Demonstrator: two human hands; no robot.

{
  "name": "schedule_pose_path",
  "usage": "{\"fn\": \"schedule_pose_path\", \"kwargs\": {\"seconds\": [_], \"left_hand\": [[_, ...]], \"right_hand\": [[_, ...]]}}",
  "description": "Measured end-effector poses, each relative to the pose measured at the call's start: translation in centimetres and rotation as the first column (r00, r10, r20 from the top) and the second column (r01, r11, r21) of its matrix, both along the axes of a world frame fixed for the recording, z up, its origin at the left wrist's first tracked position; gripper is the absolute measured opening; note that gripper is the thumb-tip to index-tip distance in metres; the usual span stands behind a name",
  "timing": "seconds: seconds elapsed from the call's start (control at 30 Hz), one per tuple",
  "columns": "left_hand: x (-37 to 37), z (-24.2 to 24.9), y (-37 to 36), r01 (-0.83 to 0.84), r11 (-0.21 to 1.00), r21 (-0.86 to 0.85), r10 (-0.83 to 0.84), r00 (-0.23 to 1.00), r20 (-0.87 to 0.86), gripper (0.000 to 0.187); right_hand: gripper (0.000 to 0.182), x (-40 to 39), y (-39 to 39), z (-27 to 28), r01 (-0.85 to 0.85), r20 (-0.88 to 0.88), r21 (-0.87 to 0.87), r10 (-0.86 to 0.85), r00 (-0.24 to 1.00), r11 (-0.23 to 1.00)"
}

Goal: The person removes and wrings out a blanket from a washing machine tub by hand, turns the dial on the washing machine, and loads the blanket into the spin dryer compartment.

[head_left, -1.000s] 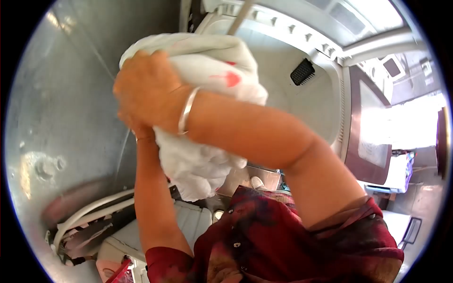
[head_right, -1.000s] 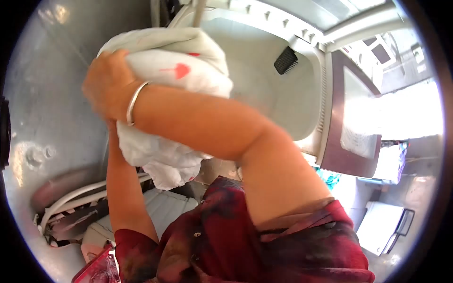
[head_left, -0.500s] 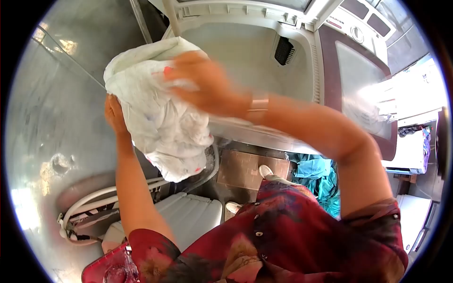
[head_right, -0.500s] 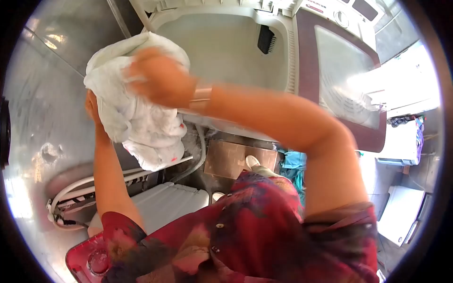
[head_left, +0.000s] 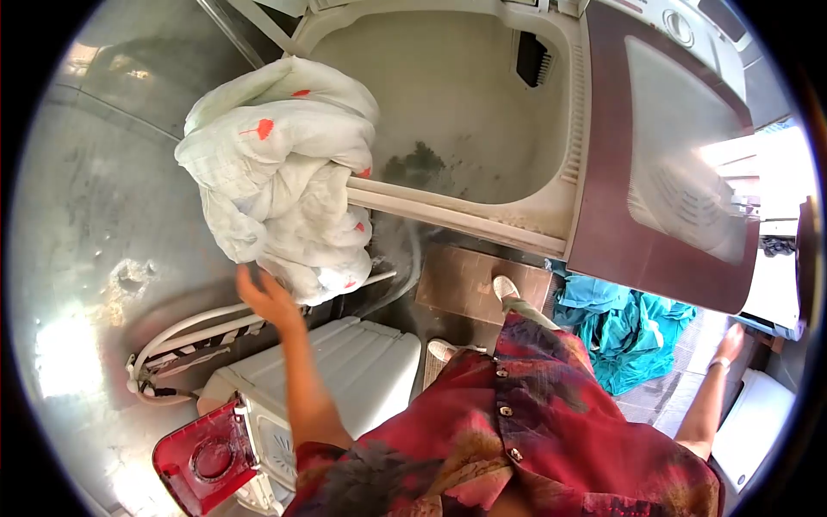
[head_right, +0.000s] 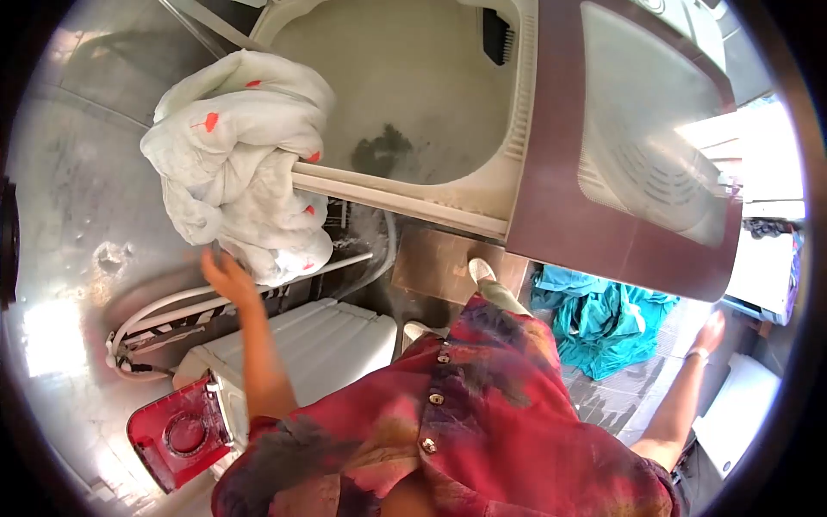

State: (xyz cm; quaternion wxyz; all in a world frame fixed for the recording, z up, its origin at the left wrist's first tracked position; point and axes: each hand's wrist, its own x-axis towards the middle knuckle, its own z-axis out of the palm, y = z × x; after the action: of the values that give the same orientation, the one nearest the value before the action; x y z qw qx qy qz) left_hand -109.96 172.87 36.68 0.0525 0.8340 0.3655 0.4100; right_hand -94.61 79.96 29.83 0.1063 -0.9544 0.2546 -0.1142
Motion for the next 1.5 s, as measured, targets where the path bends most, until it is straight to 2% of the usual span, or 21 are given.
{"fn": "schedule_pose_path", "kwargs": {"seconds": [0.03,0.07,0.1,0.13,0.2,0.27,0.33,0.37,0.4,0.47,0.67,0.8,0.9,1.03,1.2,1.23,1.27,1.33,1.4,1.47,1.5], "left_hand": [[-1.9,-2.8,-2.5,0.039,0.998,-0.043,-0.039,0.999,-0.002,0.036],[-6.0,-8.4,-3.0,-0.041,0.919,-0.392,0.055,0.998,0.025,0.037],[-6.8,-8.6,-6.4,-0.099,0.736,-0.67,0.047,0.994,-0.096,0.039],[-12.4,-14.5,-7.2,0.079,0.986,-0.148,-0.138,0.886,-0.443,0.038],[-18.0,-17.4,-11.2,-0.166,0.84,-0.516,-0.342,0.575,-0.743,0.025],[-19.5,-15.4,-14.4,-0.263,0.584,-0.768,-0.721,0.265,-0.64,0.02],[-18.7,-12.6,-16.3,-0.215,0.605,-0.767,-0.737,0.215,-0.641,0.02],[-18.2,-12.0,-16.6,-0.155,0.618,-0.77,-0.752,0.167,-0.637,0.02],[-18.1,-12.2,-16.6,-0.145,0.622,-0.769,-0.751,0.167,-0.639,0.02],[-17.7,-12.9,-16.4,-0.068,0.561,-0.825,-0.651,0.579,-0.491,0.022],[-18.0,-13.6,-16.5,0.214,0.433,-0.876,-0.751,0.623,-0.219,0.024],[-22.1,-12.2,-17.7,0.237,0.589,-0.772,-0.783,0.403,-0.474,0.026],[-25.6,-13.7,-18.0,0.199,0.596,-0.778,-0.783,0.359,-0.508,0.028],[-29.2,-15.5,-18.3,0.15,0.593,-0.791,-0.794,0.272,-0.544,0.029],[-33.8,-18.9,-19.5,0.185,0.504,-0.844,-0.859,0.208,-0.467,0.028],[-34.8,-19.8,-19.8,0.191,0.496,-0.847,-0.866,0.182,-0.466,0.027],[-35.7,-20.3,-20.3,0.198,0.487,-0.85,-0.873,0.15,-0.465,0.027],[-37.9,-21.3,-21.0,0.221,0.45,-0.865,-0.892,0.15,-0.426,0.026],[-39.6,-21.7,-21.6,0.232,0.422,-0.877,-0.904,0.039,-0.425,0.026],[-41.2,-23.5,-21.6,0.202,0.385,-0.901,-0.914,-0.05,-0.402,0.027],[-41.9,-23.5,-21.8,0.173,0.376,-0.91,-0.914,-0.088,-0.395,0.026]], "right_hand": [[0.031,-4.0,-2.6,-4.8,-0.021,-0.279,-0.081,-0.003,0.96,0.996],[0.026,-8.3,-3.1,-9.0,-0.174,-0.633,-0.132,0.052,0.773,0.976],[0.022,-11.6,-1.9,-12.3,-0.456,-0.892,-0.06,0.157,0.423,0.888],[0.017,-14.0,0.6,-14.4,-0.675,-0.97,0.134,0.236,0.061,0.726],[0.007,-15.0,5.2,-17.0,-0.839,-0.915,0.374,0.308,-0.262,0.396],[0.01,-14.9,5.5,-21.8,-0.859,-0.86,0.458,0.358,-0.363,0.229],[0.012,-11.6,9.7,-20.7,-0.608,-0.779,0.452,0.62,0.087,0.653],[0.013,-10.2,12.2,-19.5,-0.027,-0.665,0.632,0.559,0.496,0.775],[0.015,-8.7,14.7,-17.6,0.266,-0.593,0.72,0.369,0.715,0.641],[0.019,-7.3,17.6,-14.4,0.231,-0.478,0.784,0.322,0.818,0.576],[0.023,-15.3,14.8,-13.0,0.134,-0.384,0.79,0.314,0.868,0.598],[0.019,-29.3,10.4,-17.6,0.364,-0.495,0.815,0.214,0.842,0.451],[0.017,-40.6,11.7,-17.4,0.409,-0.635,0.71,0.272,0.723,0.573],[0.016,-49.5,15.1,-14.3,0.176,-0.661,0.653,0.442,0.606,0.736],[0.016,-52.5,17.3,-8.7,0.328,-0.673,0.633,0.289,0.681,0.701],[0.022,-54.2,14.1,-12.7,0.36,-0.603,0.714,0.265,0.752,0.601],[0.02,-55.8,11.2,-15.6,0.001,-0.439,0.74,0.482,0.758,0.672],[0.019,-55.0,13.1,-12.1,0.46,-0.588,0.705,0.082,0.805,0.54],[0.019,-55.2,12.5,-11.8,0.481,-0.596,0.7,0.061,0.801,0.527],[0.018,-56.0,10.4,-12.9,0.587,-0.62,0.755,0.027,0.784,0.293],[0.018,-56.1,11.2,-10.7,0.494,-0.561,0.762,0.046,0.826,0.418]]}}
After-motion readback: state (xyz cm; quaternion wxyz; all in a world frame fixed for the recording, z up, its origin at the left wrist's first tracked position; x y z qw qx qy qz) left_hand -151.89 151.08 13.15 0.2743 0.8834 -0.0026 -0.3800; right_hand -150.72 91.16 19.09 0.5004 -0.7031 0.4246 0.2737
